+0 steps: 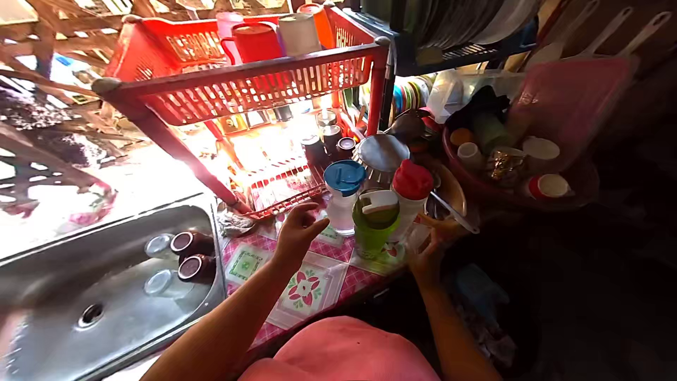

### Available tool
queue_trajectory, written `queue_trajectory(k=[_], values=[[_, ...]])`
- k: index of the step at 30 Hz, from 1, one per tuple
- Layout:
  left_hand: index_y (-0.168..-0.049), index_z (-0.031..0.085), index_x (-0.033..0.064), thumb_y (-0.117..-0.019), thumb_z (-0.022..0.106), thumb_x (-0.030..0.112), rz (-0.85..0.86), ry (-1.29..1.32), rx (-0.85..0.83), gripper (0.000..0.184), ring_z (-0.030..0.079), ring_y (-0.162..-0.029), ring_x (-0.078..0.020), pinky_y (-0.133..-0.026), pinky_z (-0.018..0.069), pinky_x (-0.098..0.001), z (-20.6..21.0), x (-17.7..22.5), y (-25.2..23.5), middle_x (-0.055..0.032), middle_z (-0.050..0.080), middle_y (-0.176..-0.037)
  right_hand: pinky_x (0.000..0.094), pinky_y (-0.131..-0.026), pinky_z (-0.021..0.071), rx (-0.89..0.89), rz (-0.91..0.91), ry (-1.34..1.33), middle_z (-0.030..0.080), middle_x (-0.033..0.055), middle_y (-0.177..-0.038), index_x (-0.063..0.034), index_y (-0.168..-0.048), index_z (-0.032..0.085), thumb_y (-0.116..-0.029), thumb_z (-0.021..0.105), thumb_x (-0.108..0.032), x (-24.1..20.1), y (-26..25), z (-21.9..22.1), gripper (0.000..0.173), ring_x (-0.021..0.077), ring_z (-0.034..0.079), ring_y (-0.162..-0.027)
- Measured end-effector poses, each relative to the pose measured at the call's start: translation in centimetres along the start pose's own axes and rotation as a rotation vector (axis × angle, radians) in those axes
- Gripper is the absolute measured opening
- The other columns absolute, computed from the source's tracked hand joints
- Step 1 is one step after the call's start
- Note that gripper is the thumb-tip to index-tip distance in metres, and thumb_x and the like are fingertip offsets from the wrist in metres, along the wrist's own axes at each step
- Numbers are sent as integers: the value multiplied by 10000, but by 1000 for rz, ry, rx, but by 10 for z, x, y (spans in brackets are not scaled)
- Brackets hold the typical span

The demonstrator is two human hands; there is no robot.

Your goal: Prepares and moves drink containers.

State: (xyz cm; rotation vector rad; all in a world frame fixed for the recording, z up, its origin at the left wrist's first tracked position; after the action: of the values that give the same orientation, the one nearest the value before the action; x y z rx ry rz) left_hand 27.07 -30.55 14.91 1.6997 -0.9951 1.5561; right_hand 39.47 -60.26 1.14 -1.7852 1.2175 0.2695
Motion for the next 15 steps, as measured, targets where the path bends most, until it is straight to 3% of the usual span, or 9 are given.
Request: queue_trajectory(k=[3, 4, 6, 9, 11, 15], values=[[-1349, 517, 28, -906, 718, 221, -44, -2, 38, 523, 620, -931, -141, -819, 526, -313, -1, -1, -9, -109, 602, -1172, 558, -1038, 458, 149, -58, -25, 536, 417, -1266, 203, -1284, 469, -812, 724, -242, 7, 10, -18, 697, 517, 551, -1201], [-1353, 515, 34, -898, 723, 216, -53, -18, 31, 532, 625, -948, -149, -825, 535, -324, -2, -4, -13, -117, 595, -1209, 480, -1046, 463, 202, -84, -41, 549, 372, -1250, 157, -1273, 474, -847, 716, -236, 4, 11, -26, 628, 432, 558, -1205], [-1368, 521, 52, -860, 761, 209, -74, -102, -20, 583, 616, -1037, -191, -857, 535, -378, -4, -8, -23, -130, 585, -1291, 341, -1067, 425, 257, -156, -86, 570, 197, -1188, -1, -1231, 469, -942, 664, -214, -14, 5, -44, 409, 230, 541, -1205], [-1384, 550, 94, -813, 821, 189, -85, -203, -90, 638, 564, -1163, -271, -916, 505, -466, -3, -8, -38, -162, 519, -1411, 273, -977, 470, 270, -278, -236, 601, 63, -1005, -94, -1018, 574, -997, 597, -141, -51, -20, -67, 56, 126, 577, -1056], [-1401, 526, 112, -793, 838, 150, -102, -192, -107, 684, 554, -1197, -295, -929, 509, -495, 1, -3, -44, -176, 485, -1442, 222, -935, 513, 228, -268, -431, 605, -5, -1010, -117, -1001, 607, -983, 618, -108, -71, -36, -74, 23, 53, 591, -1043], [-1434, 504, 145, -712, 915, 174, -89, -251, -139, 832, 512, -1244, -354, -948, 489, -555, 10, 7, -55, -208, 440, -1468, 220, -835, 570, 58, -26, -819, 647, -94, -965, -126, -1022, 593, -889, 657, 24, -96, -51, -73, 210, 7, 635, -920]])
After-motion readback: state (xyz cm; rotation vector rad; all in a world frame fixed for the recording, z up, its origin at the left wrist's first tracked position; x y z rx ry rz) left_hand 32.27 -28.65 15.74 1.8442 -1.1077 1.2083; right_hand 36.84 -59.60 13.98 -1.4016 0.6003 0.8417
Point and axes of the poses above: each hand's wrist, its own y-axis away from the middle knuckle, its own z-axis out of the palm, x = y × z, the point moved 2 cm from there along -y, towards the middle knuckle
